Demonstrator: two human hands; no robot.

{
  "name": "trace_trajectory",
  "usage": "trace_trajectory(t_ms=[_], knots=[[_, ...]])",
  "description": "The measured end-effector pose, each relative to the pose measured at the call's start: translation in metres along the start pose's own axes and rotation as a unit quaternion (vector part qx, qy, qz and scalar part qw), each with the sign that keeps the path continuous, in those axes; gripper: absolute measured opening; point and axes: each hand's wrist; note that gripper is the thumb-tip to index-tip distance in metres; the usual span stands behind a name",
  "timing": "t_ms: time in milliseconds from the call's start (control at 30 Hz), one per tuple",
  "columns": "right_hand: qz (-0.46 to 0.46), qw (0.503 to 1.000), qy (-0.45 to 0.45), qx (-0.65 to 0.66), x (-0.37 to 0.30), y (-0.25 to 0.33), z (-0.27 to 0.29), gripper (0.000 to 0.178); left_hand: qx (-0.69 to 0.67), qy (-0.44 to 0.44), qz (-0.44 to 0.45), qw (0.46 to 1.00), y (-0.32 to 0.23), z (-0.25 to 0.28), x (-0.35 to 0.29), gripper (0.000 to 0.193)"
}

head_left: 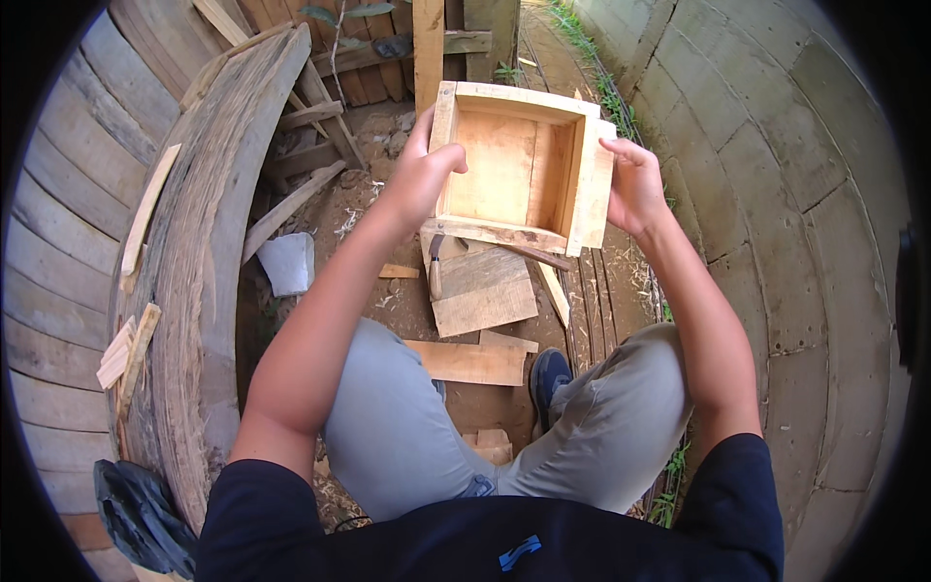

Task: The person assembles a small wooden box by hand. They use a hammer and nails to join several wooden planks together, forming the sides and base of the box. The person then inspects the finished box.

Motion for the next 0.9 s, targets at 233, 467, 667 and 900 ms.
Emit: trace_trajectory(t_ms=[233,467,667,900], knots=[[-0.028,0.997,0.054,0.055,-0.004,-0.001,0.012,0.044,0.014,0.011,-0.025,1.0,-0.005,-0.008,-0.01,0.08],[-0.03,0.999,0.016,-0.024,-0.007,0.0,-0.003,0.046,0.003,0.037,-0.016,0.999,-0.008,-0.009,-0.015,0.082],[0.0,0.998,0.021,-0.052,-0.007,-0.003,-0.005,0.047,-0.05,0.049,-0.035,0.997,-0.008,-0.01,-0.018,0.077],[0.003,0.998,0.018,-0.055,-0.013,0.004,-0.017,0.059,-0.022,0.014,0.012,1.0,-0.011,-0.01,-0.019,0.068]])
Point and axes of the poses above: each hand's wrist, its own x-axis towards the middle knuckle, its own z-axis out of the back of the hand, y = z × x, and after that the axes turned 10 degrees about z, right-handed
